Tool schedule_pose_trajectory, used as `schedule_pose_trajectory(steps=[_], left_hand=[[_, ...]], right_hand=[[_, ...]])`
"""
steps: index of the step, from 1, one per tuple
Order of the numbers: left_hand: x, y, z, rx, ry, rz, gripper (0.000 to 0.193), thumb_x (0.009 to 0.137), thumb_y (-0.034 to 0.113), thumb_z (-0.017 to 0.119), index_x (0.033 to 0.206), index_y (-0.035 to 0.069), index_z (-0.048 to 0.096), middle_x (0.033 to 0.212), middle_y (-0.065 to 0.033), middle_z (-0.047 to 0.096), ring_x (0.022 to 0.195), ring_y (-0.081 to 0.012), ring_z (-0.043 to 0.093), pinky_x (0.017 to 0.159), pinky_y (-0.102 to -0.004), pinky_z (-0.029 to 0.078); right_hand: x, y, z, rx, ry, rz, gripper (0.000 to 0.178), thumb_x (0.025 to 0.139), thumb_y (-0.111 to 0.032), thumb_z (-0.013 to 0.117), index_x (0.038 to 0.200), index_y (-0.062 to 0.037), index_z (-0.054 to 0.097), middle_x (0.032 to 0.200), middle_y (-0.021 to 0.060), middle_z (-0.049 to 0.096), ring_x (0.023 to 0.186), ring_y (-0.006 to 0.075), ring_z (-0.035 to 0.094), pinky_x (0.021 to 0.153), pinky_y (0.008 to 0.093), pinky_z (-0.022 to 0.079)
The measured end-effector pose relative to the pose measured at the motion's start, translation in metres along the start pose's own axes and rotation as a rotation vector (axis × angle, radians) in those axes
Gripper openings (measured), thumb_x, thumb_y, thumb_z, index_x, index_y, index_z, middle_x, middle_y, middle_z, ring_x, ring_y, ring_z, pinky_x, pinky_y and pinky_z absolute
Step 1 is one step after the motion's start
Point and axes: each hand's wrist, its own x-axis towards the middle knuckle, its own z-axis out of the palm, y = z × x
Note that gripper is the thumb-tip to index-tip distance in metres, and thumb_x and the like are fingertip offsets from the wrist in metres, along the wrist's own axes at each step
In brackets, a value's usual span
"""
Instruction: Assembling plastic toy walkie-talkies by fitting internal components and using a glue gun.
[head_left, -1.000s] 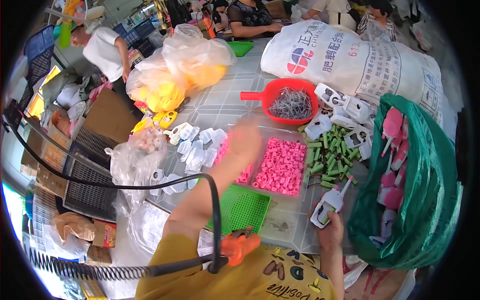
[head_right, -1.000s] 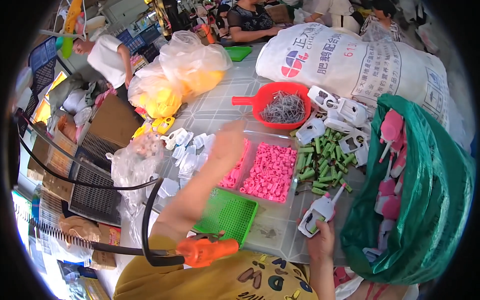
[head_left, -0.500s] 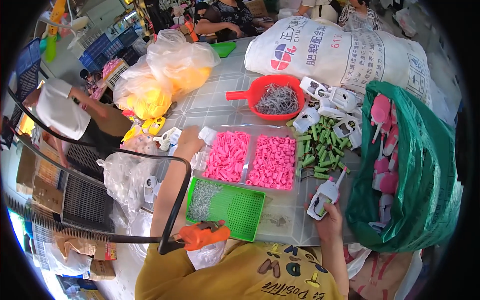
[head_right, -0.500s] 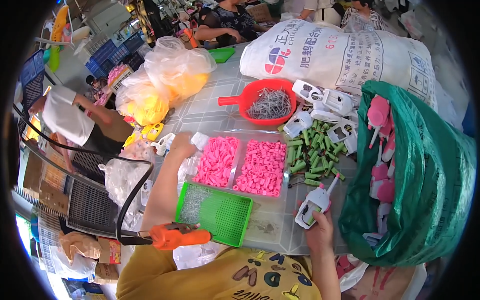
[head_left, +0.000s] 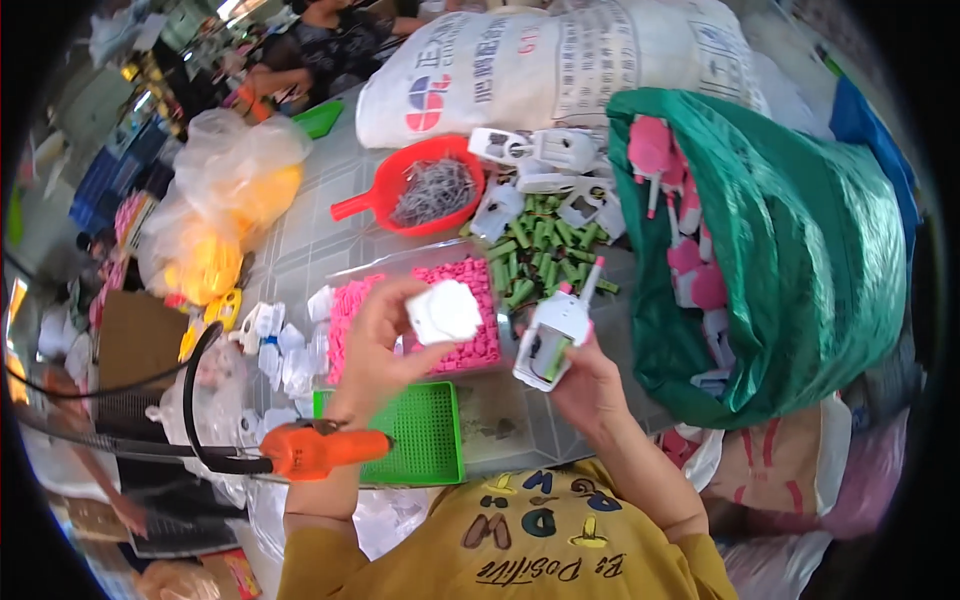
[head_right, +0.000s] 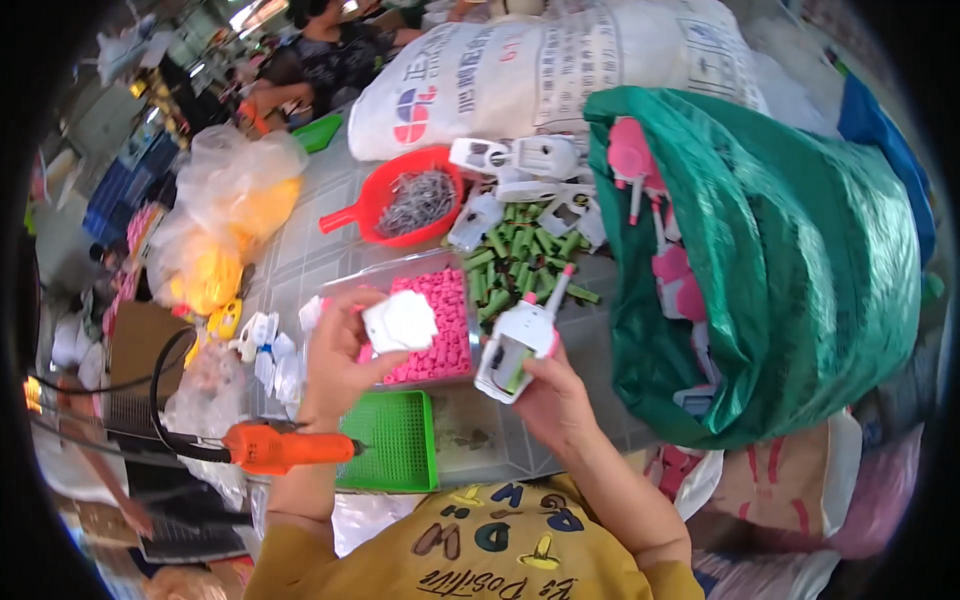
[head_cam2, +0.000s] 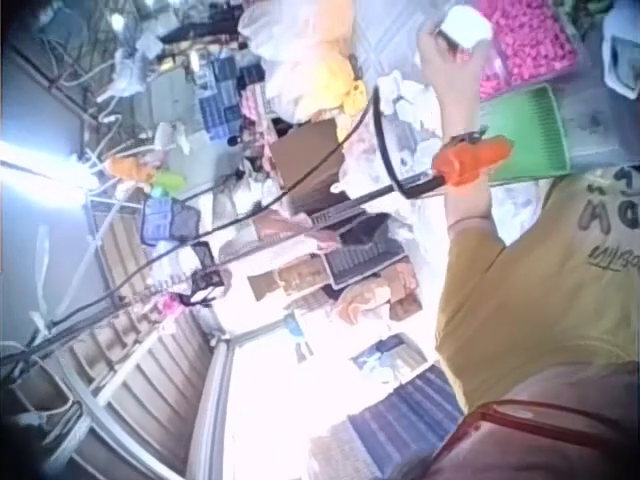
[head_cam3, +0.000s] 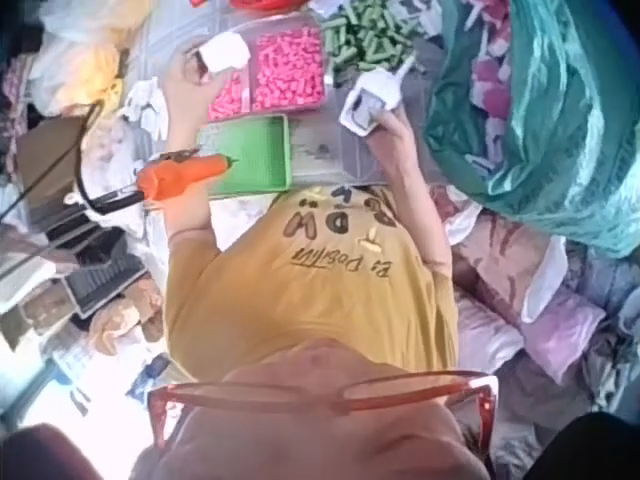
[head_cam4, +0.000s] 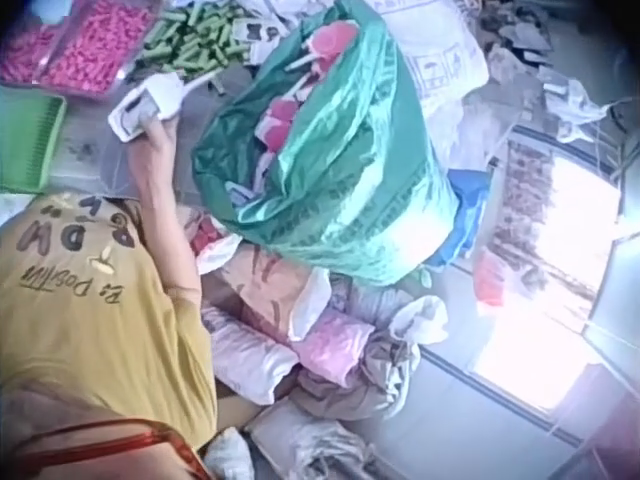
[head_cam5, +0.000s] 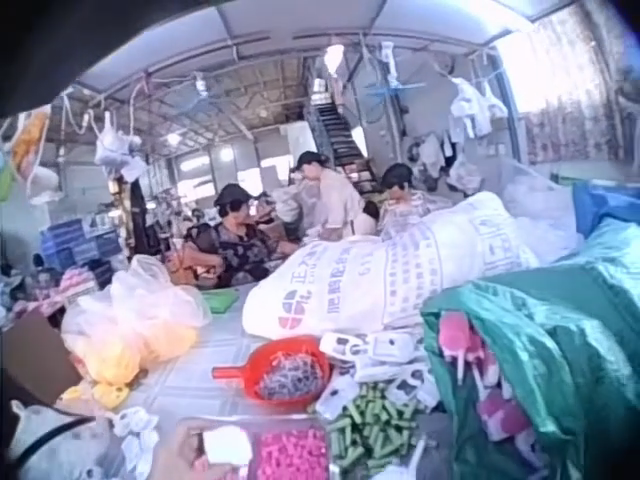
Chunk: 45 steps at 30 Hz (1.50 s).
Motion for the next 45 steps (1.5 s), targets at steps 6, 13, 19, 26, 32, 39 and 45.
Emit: schedule_pose_trajectory(steps=[6, 13, 19, 26, 32, 39, 45], left_hand=[[-0.010, -0.010, 0.059, 0.175, -0.061, 0.221, 0.051, 0.072, 0.003, 0.088, 0.118, 0.002, 0.064, 0.125, -0.0146, 0.059, 0.117, -0.0272, 0.062, 0.097, -0.0367, 0.053], [-0.022, -0.015, 0.088, 0.263, 0.053, 0.269, 0.049, 0.070, 0.009, 0.090, 0.111, 0.002, 0.066, 0.117, -0.0163, 0.065, 0.109, -0.0302, 0.065, 0.092, -0.0385, 0.053], [-0.028, -0.011, 0.100, 0.338, 0.140, 0.258, 0.048, 0.069, 0.009, 0.091, 0.110, 0.002, 0.067, 0.117, -0.0163, 0.066, 0.108, -0.0305, 0.066, 0.092, -0.0393, 0.053], [-0.033, -0.009, 0.106, 0.365, 0.081, 0.170, 0.053, 0.068, 0.011, 0.091, 0.115, 0.003, 0.069, 0.119, -0.0146, 0.066, 0.110, -0.0283, 0.066, 0.092, -0.0373, 0.054], [-0.024, -0.010, 0.092, 0.504, -0.097, 0.215, 0.057, 0.071, 0.011, 0.090, 0.121, 0.003, 0.067, 0.124, -0.0155, 0.065, 0.112, -0.0278, 0.065, 0.096, -0.0367, 0.053], [-0.049, -0.010, -0.041, -0.713, -0.216, -0.304, 0.065, 0.085, 0.034, 0.080, 0.130, -0.008, 0.059, 0.116, -0.0251, 0.067, 0.109, -0.0322, 0.066, 0.094, -0.0429, 0.055], [-0.120, 0.036, -0.051, -0.386, -0.180, -0.066, 0.070, 0.071, 0.032, 0.093, 0.121, -0.008, 0.065, 0.115, -0.0241, 0.067, 0.103, -0.0323, 0.067, 0.088, -0.0432, 0.054]], right_hand=[[0.004, 0.003, 0.014, 0.128, 0.050, -0.011, 0.057, 0.102, -0.044, 0.051, 0.147, -0.0087, 0.046, 0.147, 0.0122, 0.054, 0.138, 0.0311, 0.049, 0.118, 0.0492, 0.036], [0.003, 0.008, 0.016, 0.143, 0.079, -0.063, 0.057, 0.100, -0.039, 0.051, 0.146, -0.0063, 0.045, 0.146, 0.0119, 0.054, 0.138, 0.0322, 0.049, 0.118, 0.0503, 0.037], [0.002, 0.012, 0.014, 0.022, 0.007, -0.152, 0.059, 0.100, -0.043, 0.051, 0.146, -0.0051, 0.044, 0.145, 0.0138, 0.053, 0.138, 0.0321, 0.049, 0.114, 0.0508, 0.041], [-0.012, 0.007, 0.015, 0.108, 0.006, -0.172, 0.055, 0.099, -0.032, 0.059, 0.145, -0.0090, 0.039, 0.143, 0.0147, 0.052, 0.135, 0.0319, 0.052, 0.112, 0.0508, 0.044], [-0.011, 0.003, 0.004, -0.113, 0.264, -0.197, 0.066, 0.086, 0.005, 0.069, 0.142, -0.0121, 0.037, 0.132, 0.0089, 0.054, 0.123, 0.0258, 0.058, 0.101, 0.0446, 0.053], [-0.036, -0.003, -0.031, -0.524, 0.377, -0.189, 0.072, 0.077, 0.008, 0.077, 0.138, -0.0048, 0.041, 0.127, 0.0090, 0.058, 0.117, 0.0223, 0.061, 0.099, 0.0362, 0.052], [-0.041, 0.011, -0.039, -1.062, 0.471, -0.204, 0.077, 0.072, 0.005, 0.085, 0.133, 0.0036, 0.038, 0.120, 0.0157, 0.062, 0.110, 0.0237, 0.066, 0.092, 0.0338, 0.055]])
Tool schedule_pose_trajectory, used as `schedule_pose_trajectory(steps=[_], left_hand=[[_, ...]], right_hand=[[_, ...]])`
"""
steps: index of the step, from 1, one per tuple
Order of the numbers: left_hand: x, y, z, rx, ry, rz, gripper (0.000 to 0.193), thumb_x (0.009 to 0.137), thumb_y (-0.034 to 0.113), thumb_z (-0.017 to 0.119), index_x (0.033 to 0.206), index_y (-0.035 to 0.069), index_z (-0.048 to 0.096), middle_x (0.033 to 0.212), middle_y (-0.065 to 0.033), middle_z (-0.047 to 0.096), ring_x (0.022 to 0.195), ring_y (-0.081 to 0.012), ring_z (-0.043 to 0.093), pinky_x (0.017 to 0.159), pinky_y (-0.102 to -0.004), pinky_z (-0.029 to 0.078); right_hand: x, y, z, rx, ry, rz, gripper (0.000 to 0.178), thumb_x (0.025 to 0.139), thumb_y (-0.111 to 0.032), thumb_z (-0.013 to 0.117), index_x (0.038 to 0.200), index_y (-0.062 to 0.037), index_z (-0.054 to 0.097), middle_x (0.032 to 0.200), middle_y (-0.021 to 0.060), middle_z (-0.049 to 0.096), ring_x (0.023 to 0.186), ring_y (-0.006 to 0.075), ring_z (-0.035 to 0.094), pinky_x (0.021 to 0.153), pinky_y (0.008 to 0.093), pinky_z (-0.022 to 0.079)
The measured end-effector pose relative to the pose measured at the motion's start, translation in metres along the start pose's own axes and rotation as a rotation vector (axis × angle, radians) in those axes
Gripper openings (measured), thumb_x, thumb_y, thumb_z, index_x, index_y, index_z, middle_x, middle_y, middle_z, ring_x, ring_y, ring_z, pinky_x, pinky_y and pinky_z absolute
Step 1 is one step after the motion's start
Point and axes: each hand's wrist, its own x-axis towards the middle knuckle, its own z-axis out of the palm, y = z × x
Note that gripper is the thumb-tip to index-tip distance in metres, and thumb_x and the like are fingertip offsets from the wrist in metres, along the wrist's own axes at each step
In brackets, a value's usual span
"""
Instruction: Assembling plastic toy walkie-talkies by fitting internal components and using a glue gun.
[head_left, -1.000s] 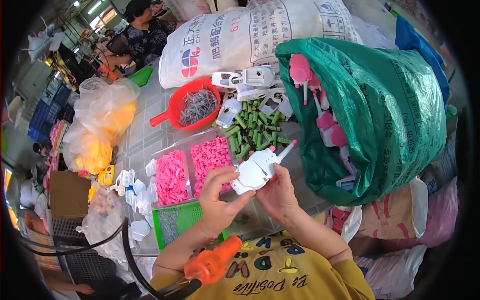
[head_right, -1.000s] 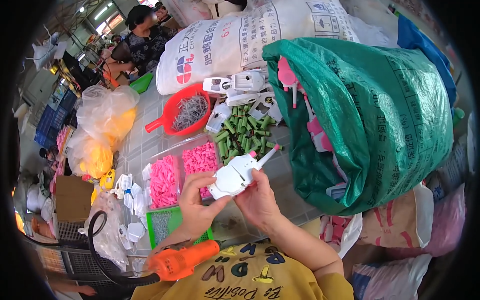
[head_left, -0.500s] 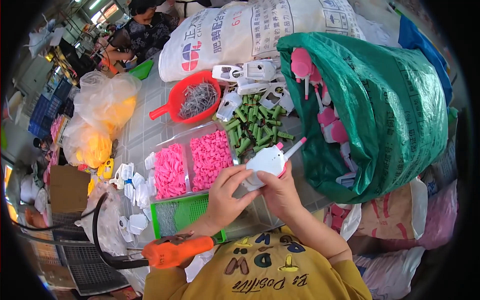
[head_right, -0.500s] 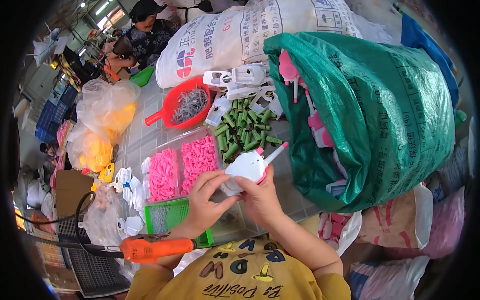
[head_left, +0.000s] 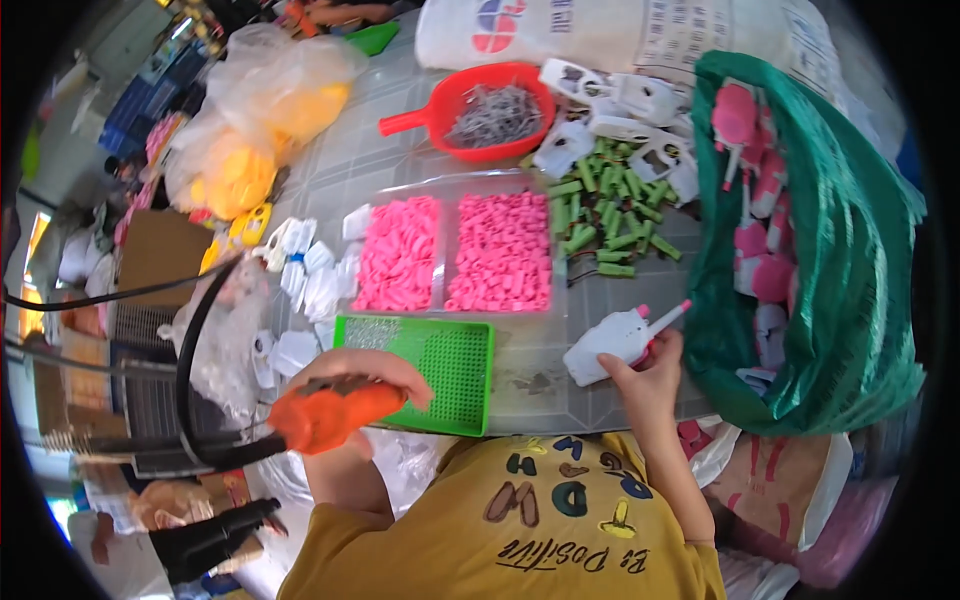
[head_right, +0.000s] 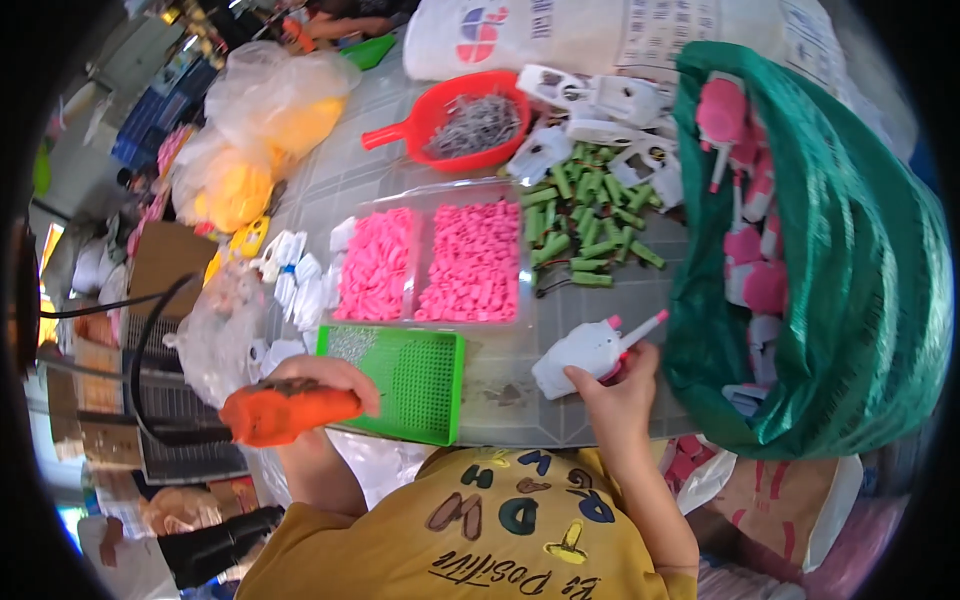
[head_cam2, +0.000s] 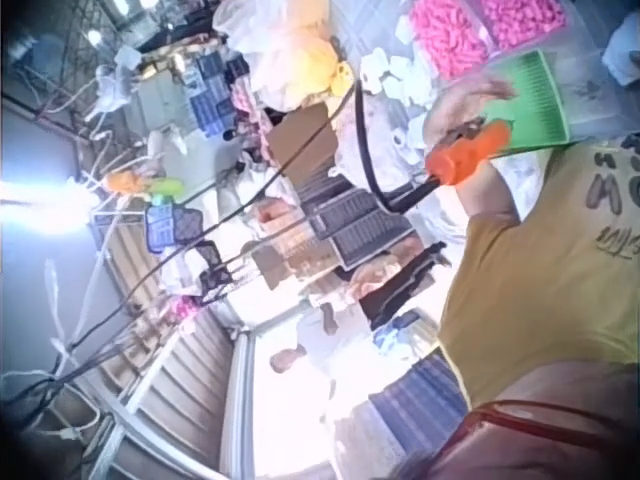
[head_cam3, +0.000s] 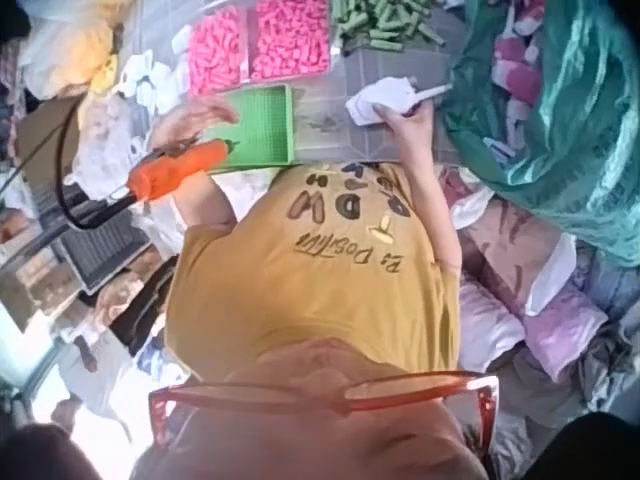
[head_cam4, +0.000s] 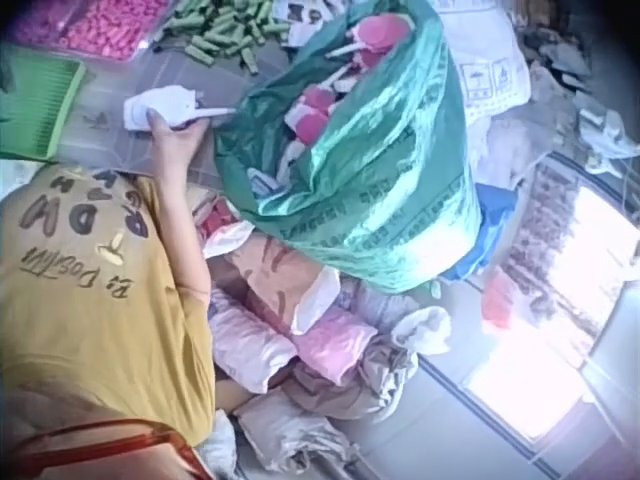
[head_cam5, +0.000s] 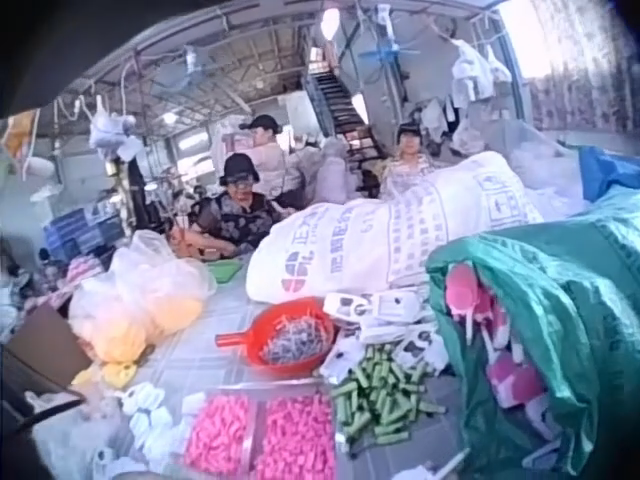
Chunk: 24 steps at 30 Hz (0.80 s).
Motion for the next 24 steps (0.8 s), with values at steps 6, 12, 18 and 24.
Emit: schedule_pose_trajectory(steps=[6, 12, 18, 24], left_hand=[[0.008, -0.012, 0.005, 0.043, 0.353, 0.071, 0.100, 0.072, 0.008, 0.086, 0.156, 0.005, 0.031, 0.101, -0.0107, 0.066, 0.093, -0.0207, 0.063, 0.088, -0.0374, 0.050], [0.016, -0.053, 0.005, -0.014, 0.533, 0.255, 0.072, 0.077, 0.004, 0.077, 0.138, 0.003, 0.040, 0.093, -0.0097, 0.066, 0.093, -0.0275, 0.065, 0.110, -0.0621, 0.039], [0.014, -0.089, -0.005, 0.052, 0.523, 0.307, 0.046, 0.080, 0.002, 0.073, 0.121, 0.003, 0.053, 0.091, -0.0077, 0.064, 0.087, -0.0186, 0.063, 0.086, -0.0383, 0.052], [0.020, -0.096, -0.011, 0.252, 0.556, 0.226, 0.029, 0.081, -0.007, 0.070, 0.106, 0.004, 0.059, 0.091, -0.0053, 0.065, 0.080, -0.0105, 0.061, 0.076, -0.0267, 0.050]], right_hand=[[-0.008, -0.014, 0.008, -0.291, 0.058, -0.014, 0.084, 0.074, 0.000, 0.087, 0.139, 0.0054, 0.034, 0.119, 0.0188, 0.062, 0.103, 0.0223, 0.066, 0.085, 0.0314, 0.055], [-0.010, -0.003, 0.004, -0.375, 0.161, -0.028, 0.083, 0.073, -0.004, 0.090, 0.134, 0.0076, 0.035, 0.109, 0.0183, 0.064, 0.088, 0.0186, 0.066, 0.074, 0.0302, 0.055], [-0.014, 0.000, 0.005, -0.563, 0.150, -0.067, 0.070, 0.079, -0.015, 0.088, 0.126, 0.0019, 0.040, 0.100, 0.0163, 0.066, 0.086, 0.0202, 0.066, 0.073, 0.0312, 0.053], [-0.023, -0.006, 0.019, -0.767, 0.058, -0.164, 0.065, 0.083, -0.027, 0.084, 0.125, -0.0002, 0.041, 0.081, 0.0178, 0.066, 0.074, 0.0310, 0.067, 0.068, 0.0384, 0.052]])
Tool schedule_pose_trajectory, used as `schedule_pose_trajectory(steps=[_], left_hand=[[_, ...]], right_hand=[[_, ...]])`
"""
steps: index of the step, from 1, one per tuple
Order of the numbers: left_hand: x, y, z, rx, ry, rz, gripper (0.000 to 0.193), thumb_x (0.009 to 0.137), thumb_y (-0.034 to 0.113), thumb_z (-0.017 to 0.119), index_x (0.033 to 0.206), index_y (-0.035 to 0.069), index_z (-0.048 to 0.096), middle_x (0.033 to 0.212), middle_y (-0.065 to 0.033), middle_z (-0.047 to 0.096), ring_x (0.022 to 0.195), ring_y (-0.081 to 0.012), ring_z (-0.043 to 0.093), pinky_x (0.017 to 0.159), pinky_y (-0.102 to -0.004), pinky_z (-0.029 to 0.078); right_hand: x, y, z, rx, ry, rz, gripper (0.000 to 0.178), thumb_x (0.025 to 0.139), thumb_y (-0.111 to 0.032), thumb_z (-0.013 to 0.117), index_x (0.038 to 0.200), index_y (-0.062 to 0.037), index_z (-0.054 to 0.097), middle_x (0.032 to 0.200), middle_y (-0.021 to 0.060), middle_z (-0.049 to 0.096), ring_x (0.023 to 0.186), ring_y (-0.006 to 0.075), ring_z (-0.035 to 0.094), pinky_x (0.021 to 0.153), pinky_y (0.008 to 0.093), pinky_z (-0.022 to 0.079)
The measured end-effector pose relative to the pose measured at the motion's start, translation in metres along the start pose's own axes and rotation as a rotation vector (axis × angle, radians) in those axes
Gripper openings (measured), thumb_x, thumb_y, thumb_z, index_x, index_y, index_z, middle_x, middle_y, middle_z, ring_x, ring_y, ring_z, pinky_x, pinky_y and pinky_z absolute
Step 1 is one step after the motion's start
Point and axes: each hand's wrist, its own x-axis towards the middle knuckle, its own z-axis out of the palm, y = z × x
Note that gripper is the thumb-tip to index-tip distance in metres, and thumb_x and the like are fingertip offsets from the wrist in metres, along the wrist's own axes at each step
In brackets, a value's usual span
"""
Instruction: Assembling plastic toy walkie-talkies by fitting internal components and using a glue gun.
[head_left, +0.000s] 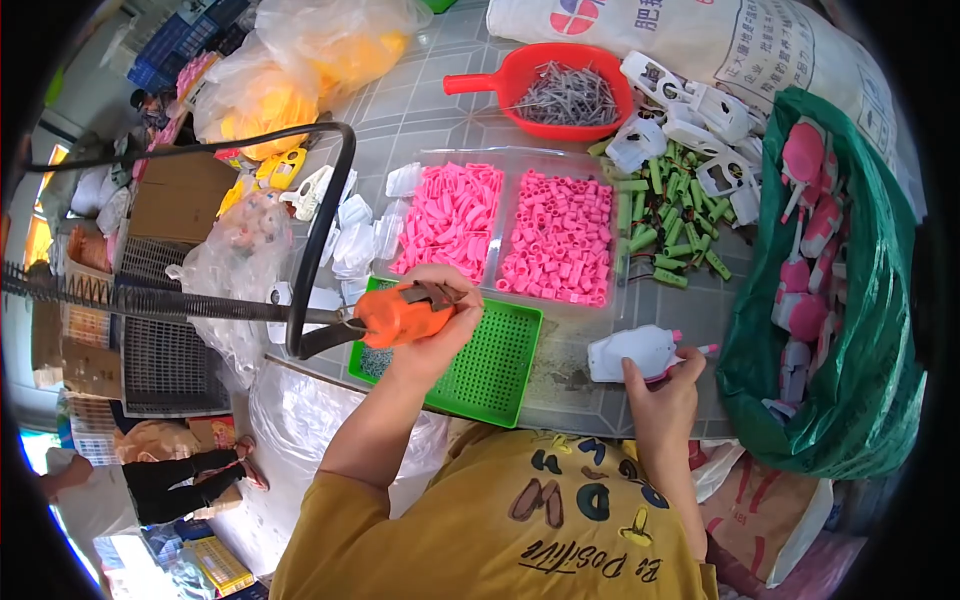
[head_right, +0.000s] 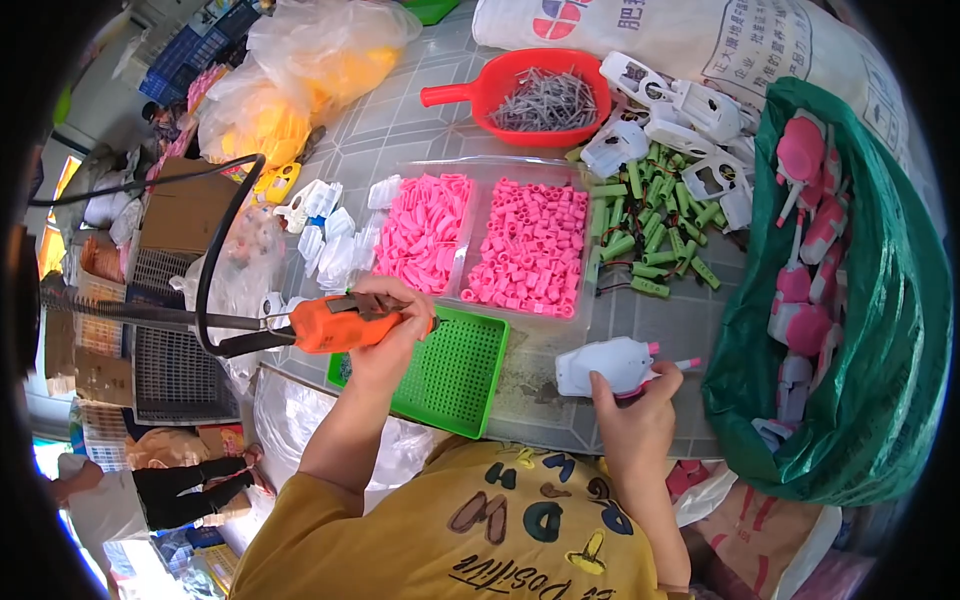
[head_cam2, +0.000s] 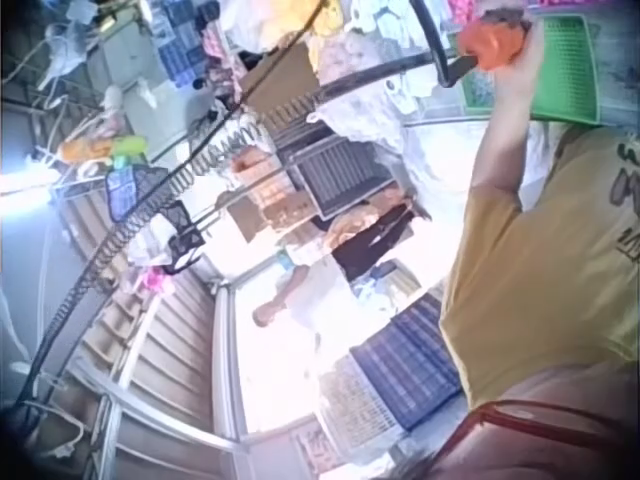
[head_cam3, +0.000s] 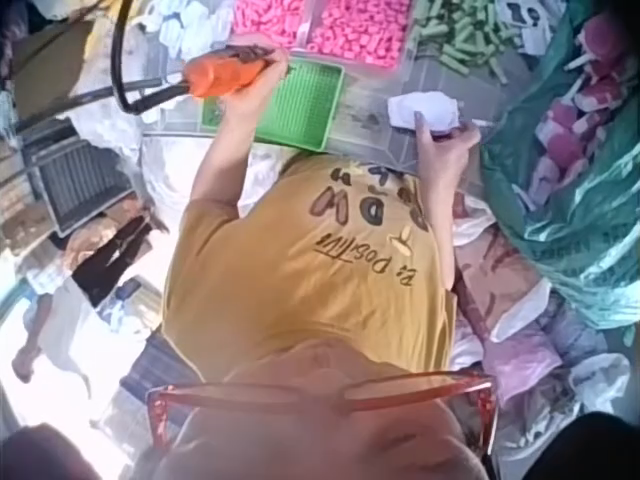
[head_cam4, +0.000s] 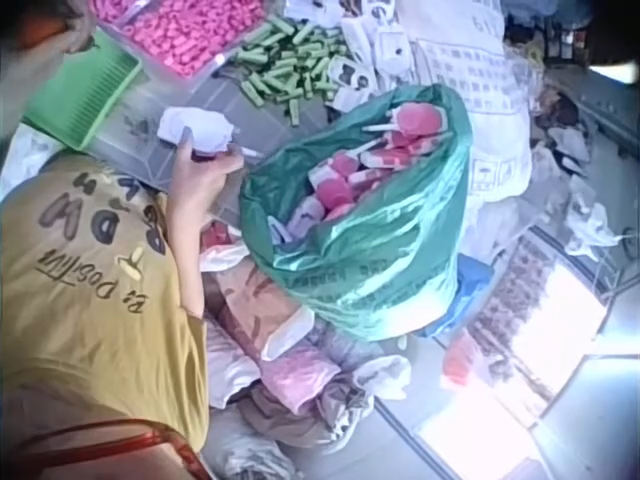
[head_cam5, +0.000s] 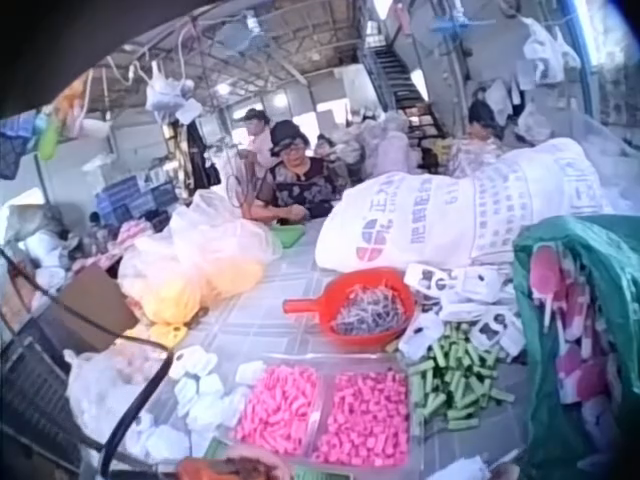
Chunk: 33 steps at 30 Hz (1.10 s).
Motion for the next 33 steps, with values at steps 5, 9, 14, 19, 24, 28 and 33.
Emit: schedule_pose_trajectory(steps=[5, 9, 14, 19, 24, 28, 33], left_hand=[[0.002, -0.005, -0.003, 0.147, -0.020, 0.082, 0.033, 0.081, -0.016, 0.058, 0.106, 0.002, 0.048, 0.076, -0.0104, 0.060, 0.068, -0.0186, 0.059, 0.068, -0.0333, 0.052], [0.001, -0.001, 0.003, 0.135, -0.001, 0.051, 0.032, 0.081, -0.015, 0.060, 0.106, 0.002, 0.048, 0.077, -0.0104, 0.060, 0.069, -0.0191, 0.059, 0.069, -0.0348, 0.052], [-0.002, 0.009, 0.006, -0.016, -0.015, 0.090, 0.033, 0.081, -0.011, 0.068, 0.109, 0.003, 0.056, 0.087, -0.0069, 0.065, 0.084, -0.0149, 0.065, 0.080, -0.0291, 0.052], [-0.001, 0.040, 0.033, -0.039, -0.085, 0.117, 0.033, 0.084, -0.008, 0.068, 0.110, 0.004, 0.051, 0.082, -0.0077, 0.063, 0.083, -0.0202, 0.066, 0.084, -0.0389, 0.055], [-0.005, 0.058, 0.067, -0.245, -0.292, -0.026, 0.033, 0.087, -0.010, 0.064, 0.112, 0.007, 0.051, 0.081, -0.0060, 0.060, 0.080, -0.0191, 0.062, 0.092, -0.0483, 0.054], [0.000, 0.039, 0.083, -0.273, -0.373, -0.010, 0.027, 0.086, -0.009, 0.062, 0.109, 0.003, 0.056, 0.078, -0.0039, 0.060, 0.073, -0.0137, 0.060, 0.091, -0.0455, 0.055], [0.003, 0.022, 0.094, -0.354, -0.345, -0.037, 0.025, 0.085, -0.009, 0.063, 0.108, -0.001, 0.056, 0.079, -0.0042, 0.060, 0.073, -0.0123, 0.060, 0.090, -0.0440, 0.055]], right_hand=[[-0.002, -0.008, 0.001, -0.173, -0.128, -0.010, 0.067, 0.082, -0.034, 0.085, 0.123, -0.0022, 0.043, 0.078, 0.0171, 0.067, 0.076, 0.0374, 0.068, 0.068, 0.0452, 0.053], [-0.001, -0.006, -0.007, -0.329, -0.160, -0.095, 0.065, 0.076, -0.039, 0.087, 0.118, -0.0038, 0.051, 0.087, 0.0148, 0.069, 0.084, 0.0347, 0.069, 0.078, 0.0484, 0.053], [0.016, -0.010, -0.024, -0.362, -0.105, -0.640, 0.070, 0.069, -0.037, 0.087, 0.126, -0.0094, 0.057, 0.128, 0.0143, 0.062, 0.118, 0.0316, 0.060, 0.101, 0.0623, 0.041], [0.030, 0.001, -0.010, -0.448, -0.278, -0.917, 0.065, 0.072, -0.032, 0.084, 0.132, -0.0229, 0.060, 0.147, 0.0061, 0.048, 0.131, 0.0289, 0.049, 0.105, 0.0694, 0.034], [0.033, 0.008, 0.003, -0.332, -0.168, -0.958, 0.060, 0.073, -0.033, 0.083, 0.127, -0.0207, 0.060, 0.135, 0.0090, 0.051, 0.118, 0.0332, 0.051, 0.098, 0.0523, 0.041], [0.029, 0.008, 0.007, -0.277, -0.133, -0.909, 0.058, 0.073, -0.034, 0.083, 0.125, -0.0192, 0.060, 0.136, 0.0115, 0.051, 0.118, 0.0338, 0.052, 0.098, 0.0530, 0.042], [0.033, 0.011, 0.012, -0.200, -0.147, -0.925, 0.052, 0.075, -0.033, 0.081, 0.118, -0.0145, 0.059, 0.132, 0.0150, 0.057, 0.114, 0.0365, 0.057, 0.094, 0.0528, 0.047]])
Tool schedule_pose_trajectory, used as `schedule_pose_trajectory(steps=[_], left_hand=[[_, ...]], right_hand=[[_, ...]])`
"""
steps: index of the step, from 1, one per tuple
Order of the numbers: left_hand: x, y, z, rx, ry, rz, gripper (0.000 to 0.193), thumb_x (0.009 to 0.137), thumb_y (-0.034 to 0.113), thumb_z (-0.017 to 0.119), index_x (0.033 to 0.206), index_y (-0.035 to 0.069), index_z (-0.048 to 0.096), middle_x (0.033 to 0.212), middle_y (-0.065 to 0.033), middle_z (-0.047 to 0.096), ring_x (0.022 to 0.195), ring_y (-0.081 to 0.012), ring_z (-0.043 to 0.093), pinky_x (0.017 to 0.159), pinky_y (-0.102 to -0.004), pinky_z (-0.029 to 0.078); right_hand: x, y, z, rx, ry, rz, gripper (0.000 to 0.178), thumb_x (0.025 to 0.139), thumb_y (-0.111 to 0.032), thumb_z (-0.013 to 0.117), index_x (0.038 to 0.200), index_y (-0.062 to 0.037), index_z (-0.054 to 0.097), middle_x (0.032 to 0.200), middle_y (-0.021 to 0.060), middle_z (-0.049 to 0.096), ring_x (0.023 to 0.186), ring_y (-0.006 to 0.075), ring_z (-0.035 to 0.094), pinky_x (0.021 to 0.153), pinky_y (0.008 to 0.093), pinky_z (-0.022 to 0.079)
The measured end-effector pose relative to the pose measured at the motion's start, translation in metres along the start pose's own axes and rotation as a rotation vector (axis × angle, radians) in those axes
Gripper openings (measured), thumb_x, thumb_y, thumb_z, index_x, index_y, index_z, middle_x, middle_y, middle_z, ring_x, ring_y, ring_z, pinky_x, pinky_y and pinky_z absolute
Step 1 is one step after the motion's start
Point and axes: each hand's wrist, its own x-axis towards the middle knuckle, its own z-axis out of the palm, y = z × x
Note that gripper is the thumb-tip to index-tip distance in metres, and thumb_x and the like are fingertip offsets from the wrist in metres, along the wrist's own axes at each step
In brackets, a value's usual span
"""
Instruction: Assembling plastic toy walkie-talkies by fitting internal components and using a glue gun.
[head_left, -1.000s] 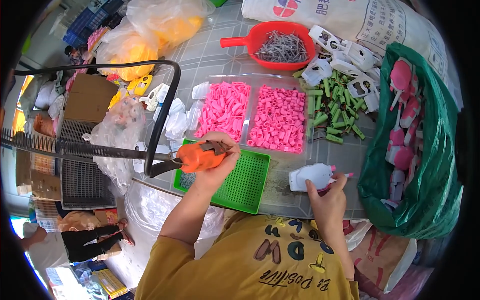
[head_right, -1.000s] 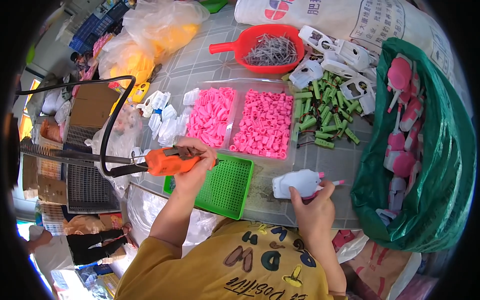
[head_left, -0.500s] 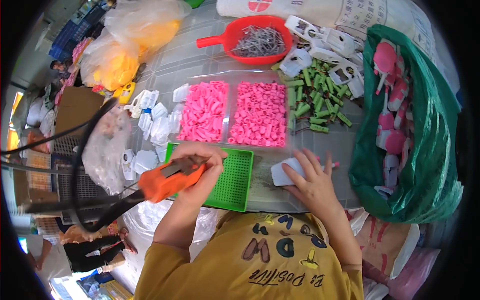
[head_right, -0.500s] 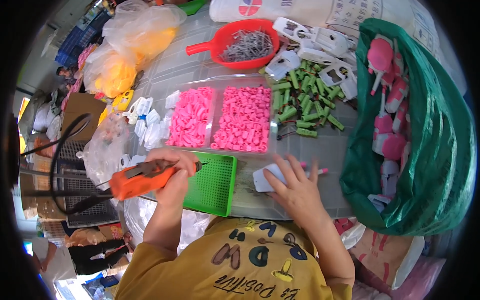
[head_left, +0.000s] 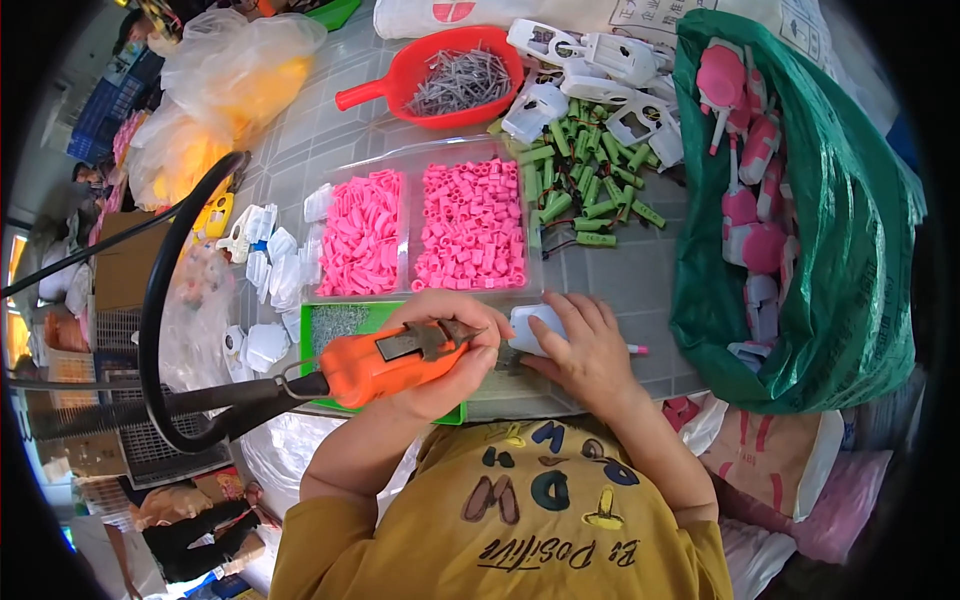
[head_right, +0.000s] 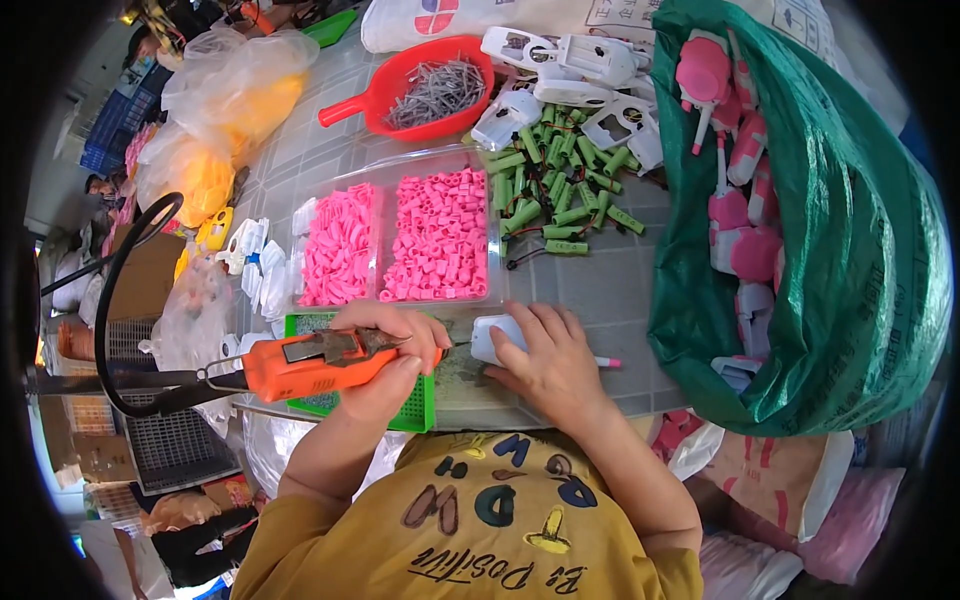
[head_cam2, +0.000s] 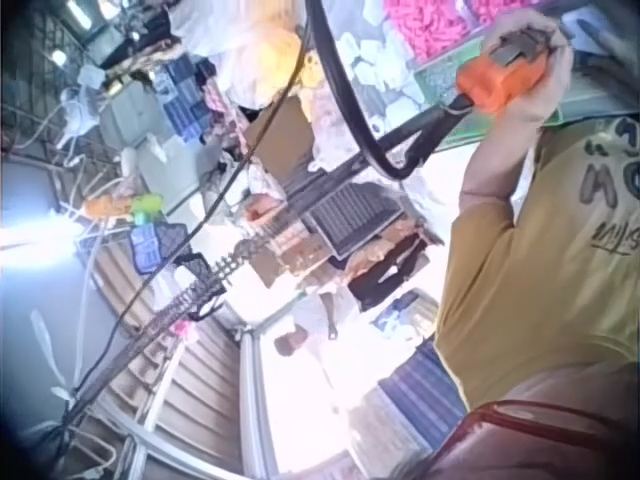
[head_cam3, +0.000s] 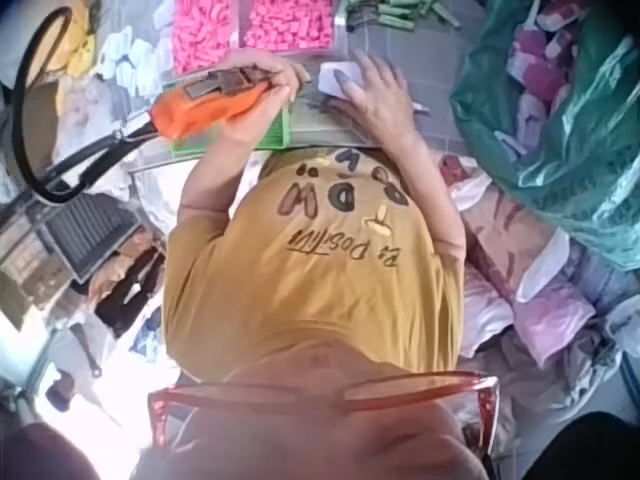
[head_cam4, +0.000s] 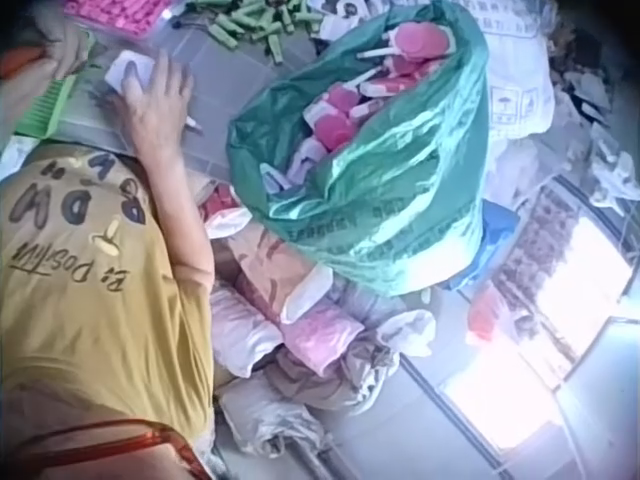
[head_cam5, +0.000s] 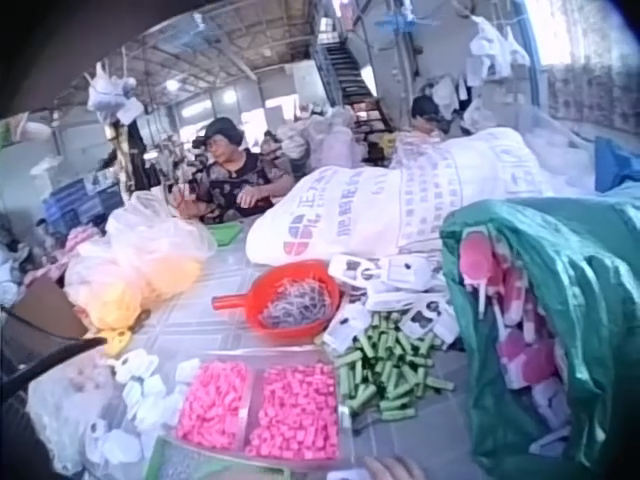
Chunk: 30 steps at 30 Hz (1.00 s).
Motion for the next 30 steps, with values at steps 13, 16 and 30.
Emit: schedule_pose_trajectory(steps=[13, 16, 30], left_hand=[[0.019, -0.013, 0.001, 0.077, -0.039, -0.133, 0.023, 0.084, -0.001, 0.067, 0.100, 0.005, 0.052, 0.072, -0.0038, 0.058, 0.068, -0.0180, 0.061, 0.078, -0.0416, 0.054], [0.035, -0.011, 0.006, 0.036, -0.121, -0.271, 0.020, 0.080, -0.002, 0.070, 0.091, 0.004, 0.055, 0.075, -0.0057, 0.061, 0.071, -0.0173, 0.063, 0.077, -0.0381, 0.055], [0.027, 0.042, -0.006, -0.005, -0.401, -0.200, 0.060, 0.087, 0.061, 0.067, 0.102, 0.004, 0.073, 0.089, -0.0088, 0.061, 0.085, -0.0302, 0.059, 0.084, -0.0465, 0.052]], right_hand=[[0.002, 0.002, -0.001, 0.040, 0.010, -0.034, 0.055, 0.073, -0.031, 0.081, 0.116, -0.0064, 0.058, 0.128, 0.0156, 0.059, 0.111, 0.0359, 0.058, 0.093, 0.0488, 0.048], [0.002, 0.001, 0.000, 0.016, -0.013, -0.035, 0.054, 0.073, -0.031, 0.080, 0.116, -0.0061, 0.057, 0.128, 0.0157, 0.059, 0.111, 0.0360, 0.058, 0.093, 0.0489, 0.048], [-0.002, 0.017, -0.020, 0.333, -0.004, 0.125, 0.062, 0.071, -0.017, 0.086, 0.126, -0.0088, 0.059, 0.129, 0.0180, 0.060, 0.108, 0.0389, 0.064, 0.090, 0.0443, 0.054]])
